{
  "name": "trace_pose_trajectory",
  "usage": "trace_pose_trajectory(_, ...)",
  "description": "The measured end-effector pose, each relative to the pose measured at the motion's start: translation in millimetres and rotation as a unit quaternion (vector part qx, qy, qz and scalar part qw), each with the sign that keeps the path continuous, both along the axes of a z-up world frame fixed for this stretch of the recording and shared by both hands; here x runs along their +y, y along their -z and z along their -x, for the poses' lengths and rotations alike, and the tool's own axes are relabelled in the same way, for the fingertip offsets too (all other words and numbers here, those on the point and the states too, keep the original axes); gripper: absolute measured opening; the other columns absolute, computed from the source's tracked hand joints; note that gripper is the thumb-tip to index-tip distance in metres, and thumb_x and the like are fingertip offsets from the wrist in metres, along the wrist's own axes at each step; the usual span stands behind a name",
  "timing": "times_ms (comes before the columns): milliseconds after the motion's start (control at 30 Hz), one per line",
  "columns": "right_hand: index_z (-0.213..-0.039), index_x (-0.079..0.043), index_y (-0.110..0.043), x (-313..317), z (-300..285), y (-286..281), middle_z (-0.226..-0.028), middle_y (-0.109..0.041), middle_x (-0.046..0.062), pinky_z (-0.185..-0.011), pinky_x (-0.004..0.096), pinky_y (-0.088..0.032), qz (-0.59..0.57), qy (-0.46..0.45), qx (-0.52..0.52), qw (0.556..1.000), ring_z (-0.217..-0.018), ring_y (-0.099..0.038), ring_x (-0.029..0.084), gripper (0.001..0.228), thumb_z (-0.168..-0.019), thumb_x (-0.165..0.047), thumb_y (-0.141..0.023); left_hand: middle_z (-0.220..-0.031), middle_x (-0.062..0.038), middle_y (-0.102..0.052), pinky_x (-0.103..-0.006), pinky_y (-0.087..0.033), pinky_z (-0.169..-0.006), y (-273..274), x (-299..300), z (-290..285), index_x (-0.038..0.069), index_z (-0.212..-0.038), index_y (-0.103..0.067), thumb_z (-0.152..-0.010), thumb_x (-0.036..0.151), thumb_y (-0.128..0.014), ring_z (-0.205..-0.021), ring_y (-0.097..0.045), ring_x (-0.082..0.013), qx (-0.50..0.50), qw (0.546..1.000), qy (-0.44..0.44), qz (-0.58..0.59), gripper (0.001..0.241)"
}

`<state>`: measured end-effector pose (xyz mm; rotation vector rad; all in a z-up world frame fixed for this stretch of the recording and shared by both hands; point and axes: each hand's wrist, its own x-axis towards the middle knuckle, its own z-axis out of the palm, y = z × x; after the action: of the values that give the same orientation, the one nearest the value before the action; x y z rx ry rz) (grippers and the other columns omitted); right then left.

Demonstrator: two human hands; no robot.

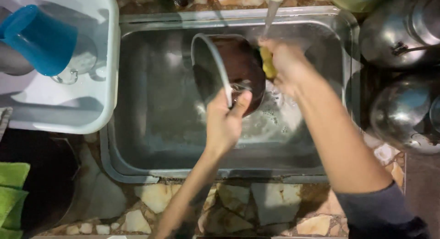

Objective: Washing various kitchen items including a knife, pot, bowl, and spoon in a sink using soap and a sponge.

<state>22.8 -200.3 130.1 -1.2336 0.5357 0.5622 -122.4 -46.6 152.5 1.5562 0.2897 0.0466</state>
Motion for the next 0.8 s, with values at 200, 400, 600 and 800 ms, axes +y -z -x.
trace_pose_trajectory(200,-0.129,-0.001,-0.070,7,-16,-29,-0.100,-0.070,0.010,-0.067,0.028,-0.050,0.205,-0.140,-0.259,0.933,-0.080,-0.062,0.012,0.039,-0.090,-0.004,-0.065,-0.080,-0.023,-0.071,-0.0501,-0.055,-0.072,8,-4,0,0.006,-0.124,-0.064,-0.100,0.022,-0.061,-0.077,-0.071,-0.0402,0.006,0.911,0.189,-0.367,0.029)
trace_pose_trajectory(400,-0.129,-0.005,-0.066,27,-15,-43,-0.115,-0.071,0.008,-0.086,0.032,-0.053,0.203,-0.225,-0.512,0.804,-0.099,-0.066,0.018,0.035,-0.094,-0.005,-0.067,-0.078,-0.018,-0.072,-0.0525,-0.056,-0.067,53,-32,12,0.010,-0.118,-0.067,-0.077,0.010,-0.068,-0.075,-0.072,-0.0408,-0.024,0.814,0.327,-0.480,0.041)
trace_pose_trajectory(600,-0.117,-0.009,-0.072,30,-9,-23,-0.105,-0.077,0.009,-0.086,0.037,-0.055,0.270,-0.349,-0.446,0.779,-0.098,-0.072,0.022,0.018,-0.103,-0.014,-0.061,-0.089,-0.014,-0.074,-0.0506,-0.059,-0.073,121,-43,6,0.012,-0.103,-0.070,-0.091,0.012,-0.064,-0.087,-0.074,-0.0369,-0.074,0.747,0.416,-0.513,0.014)
trace_pose_trajectory(800,-0.114,-0.005,-0.069,25,-7,-4,-0.098,-0.073,0.016,-0.077,0.040,-0.053,0.399,-0.314,-0.421,0.751,-0.086,-0.070,0.030,0.020,-0.101,-0.018,-0.061,-0.124,-0.018,-0.069,-0.0453,-0.051,-0.099,60,-29,-24,0.010,-0.141,-0.055,-0.093,0.006,-0.055,-0.116,-0.067,-0.0343,0.030,0.973,0.128,-0.188,0.049)
